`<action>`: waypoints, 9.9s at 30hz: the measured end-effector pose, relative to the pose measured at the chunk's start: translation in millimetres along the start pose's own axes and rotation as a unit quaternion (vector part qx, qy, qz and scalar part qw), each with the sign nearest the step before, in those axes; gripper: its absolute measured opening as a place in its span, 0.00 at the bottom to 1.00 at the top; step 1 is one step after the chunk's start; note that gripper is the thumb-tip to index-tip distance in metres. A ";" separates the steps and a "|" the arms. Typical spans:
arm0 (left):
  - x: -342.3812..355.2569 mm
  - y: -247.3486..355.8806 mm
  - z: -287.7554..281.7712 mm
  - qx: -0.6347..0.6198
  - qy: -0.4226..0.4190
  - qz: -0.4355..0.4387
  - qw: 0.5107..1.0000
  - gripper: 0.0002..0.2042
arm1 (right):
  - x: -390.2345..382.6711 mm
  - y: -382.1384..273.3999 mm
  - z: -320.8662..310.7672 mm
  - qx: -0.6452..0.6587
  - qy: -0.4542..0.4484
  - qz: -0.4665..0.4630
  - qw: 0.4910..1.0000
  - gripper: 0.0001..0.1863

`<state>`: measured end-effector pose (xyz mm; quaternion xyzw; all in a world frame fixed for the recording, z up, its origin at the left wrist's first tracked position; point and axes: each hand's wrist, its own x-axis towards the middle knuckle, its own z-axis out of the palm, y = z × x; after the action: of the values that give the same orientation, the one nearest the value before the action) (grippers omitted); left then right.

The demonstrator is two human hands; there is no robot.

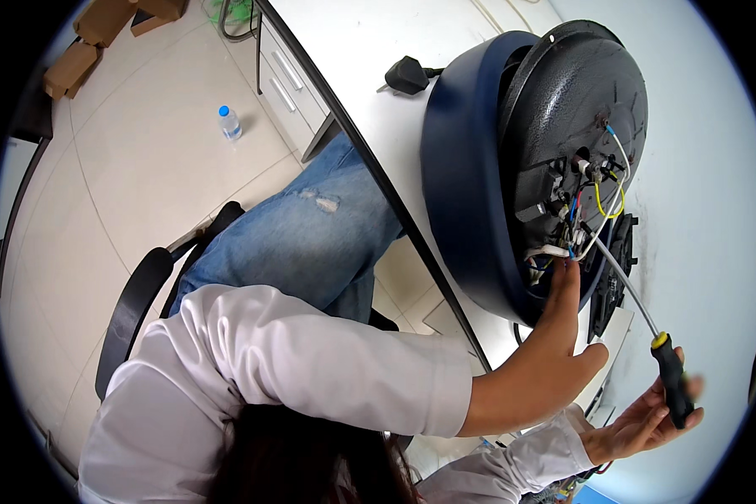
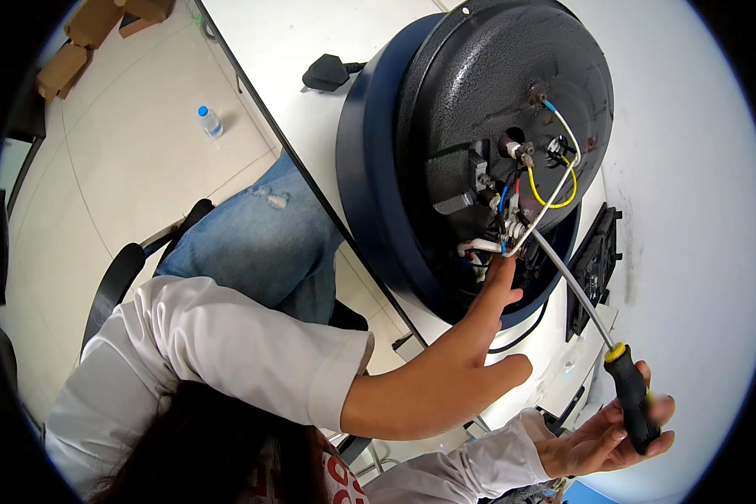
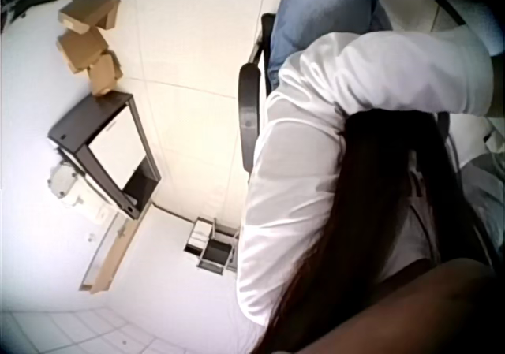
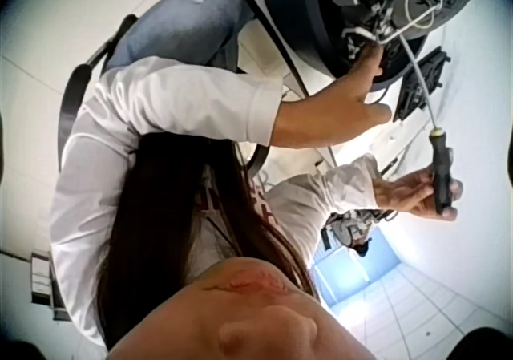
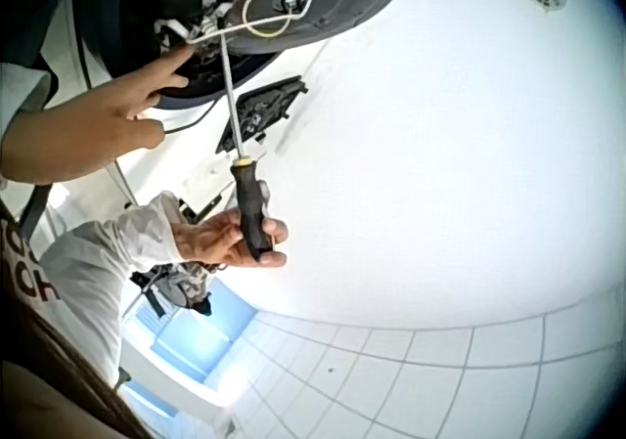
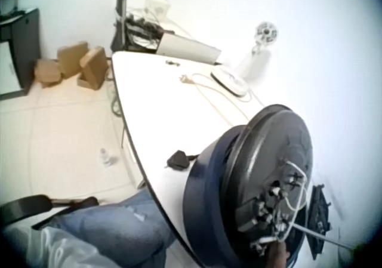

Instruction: The person disassembles a circular electronic device using a screwdriver, removes the top cover, and manipulates internal wires and components. The person continues to adjust connections and parts inside the device throughout the clip.

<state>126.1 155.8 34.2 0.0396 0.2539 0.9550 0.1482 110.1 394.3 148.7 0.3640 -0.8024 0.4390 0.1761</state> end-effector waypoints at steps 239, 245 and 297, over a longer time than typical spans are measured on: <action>25.5 60.7 -80.9 0.833 -0.200 0.366 0.363 0.13 | 94.2 -93.4 33.1 -0.493 -0.184 0.368 0.767 0.18; 26.5 66.0 -80.5 0.833 -0.209 0.369 0.355 0.13 | 105.1 -86.7 56.1 -0.395 -0.182 0.378 0.817 0.36; 17.7 66.8 -56.2 0.871 -0.202 0.283 0.347 0.47 | 118.2 -81.5 36.4 -0.424 -0.252 0.153 0.856 0.18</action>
<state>83.2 79.3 18.7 0.4077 0.8789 0.1438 -0.2017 92.1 284.8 246.7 0.2253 -0.9732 -0.0289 0.0356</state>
